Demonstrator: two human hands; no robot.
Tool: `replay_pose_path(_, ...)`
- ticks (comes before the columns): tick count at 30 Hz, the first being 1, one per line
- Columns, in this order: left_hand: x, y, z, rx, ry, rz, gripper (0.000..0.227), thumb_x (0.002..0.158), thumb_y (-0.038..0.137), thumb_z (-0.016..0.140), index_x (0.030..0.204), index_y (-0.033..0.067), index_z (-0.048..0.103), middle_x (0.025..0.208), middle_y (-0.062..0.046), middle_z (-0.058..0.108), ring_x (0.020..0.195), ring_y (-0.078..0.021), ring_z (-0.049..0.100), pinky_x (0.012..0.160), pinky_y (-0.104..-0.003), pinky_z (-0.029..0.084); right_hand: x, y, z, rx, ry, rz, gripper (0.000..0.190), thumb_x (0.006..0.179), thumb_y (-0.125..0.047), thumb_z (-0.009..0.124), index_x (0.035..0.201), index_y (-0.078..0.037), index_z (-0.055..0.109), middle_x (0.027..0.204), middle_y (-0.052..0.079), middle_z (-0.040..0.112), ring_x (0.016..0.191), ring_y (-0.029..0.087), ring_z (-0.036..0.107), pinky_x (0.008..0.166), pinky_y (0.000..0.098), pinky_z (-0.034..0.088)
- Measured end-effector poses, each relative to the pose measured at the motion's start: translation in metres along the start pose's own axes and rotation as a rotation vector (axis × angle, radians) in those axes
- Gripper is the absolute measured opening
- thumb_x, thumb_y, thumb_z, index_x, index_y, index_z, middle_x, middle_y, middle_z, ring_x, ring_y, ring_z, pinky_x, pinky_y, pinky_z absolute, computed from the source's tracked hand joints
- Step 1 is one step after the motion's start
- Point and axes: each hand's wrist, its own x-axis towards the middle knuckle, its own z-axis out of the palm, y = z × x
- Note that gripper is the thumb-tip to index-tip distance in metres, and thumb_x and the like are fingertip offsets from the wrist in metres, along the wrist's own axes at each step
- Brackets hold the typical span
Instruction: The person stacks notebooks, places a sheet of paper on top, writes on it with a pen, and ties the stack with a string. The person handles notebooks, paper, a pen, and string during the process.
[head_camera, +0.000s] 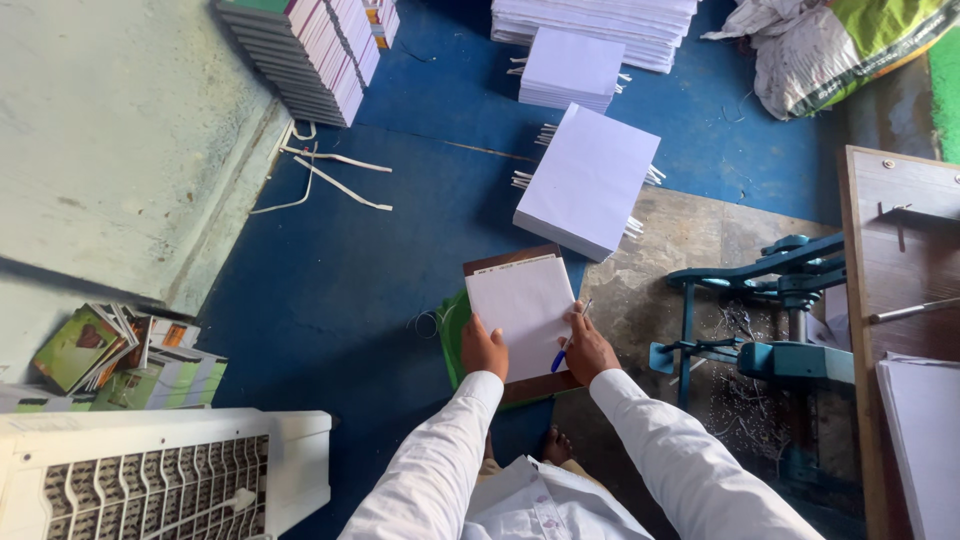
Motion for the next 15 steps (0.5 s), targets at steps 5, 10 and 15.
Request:
replay_pose_path(5,0.0,-0.007,-0.006,0.027,-0.063,0.025,0.072,0.085,0.006,0.071,0.151,0.0121,0.043,0.138,-0.017,0.059,0.121,-0.0358,0.062,0.098,-0.043,0.052,-0.004,-0.002,-0.004,0.082,-0.005,0.043,0.04,0.098,-0.016,0.06,0.136,-0.012,0.049,0.165,0.012,0.032,0.132,0.041,0.053,0.107,0.0447,0.049)
replay_pose_path(10,0.011,0.0,-0.021,0.166,-0.263,0.06,0.074,0.089,0.009,0.069,0.155,0.0273,0.042,0.139,-0.017,0.058,0.122,-0.034,0.062,0.098,-0.041,0.053,-0.004,-0.014,-0.02,-0.01,0.102,-0.049,0.044,0.092,-0.022,0.068,0.132,-0.012,0.053,0.134,0.012,0.063,0.122,0.037,0.063,0.102,0.046,0.049)
replay_pose_path(15,0.018,0.0,-0.028,0.171,-0.319,0.087,0.076,0.088,0.013,0.071,0.156,0.0244,0.04,0.139,-0.02,0.056,0.123,-0.0373,0.06,0.099,-0.044,0.051,-0.012,-0.045,-0.034,-0.239,0.524,-0.107,0.04,0.084,-0.05,0.075,0.09,-0.011,0.069,0.094,0.012,0.074,0.105,0.034,0.067,0.097,0.0465,0.05)
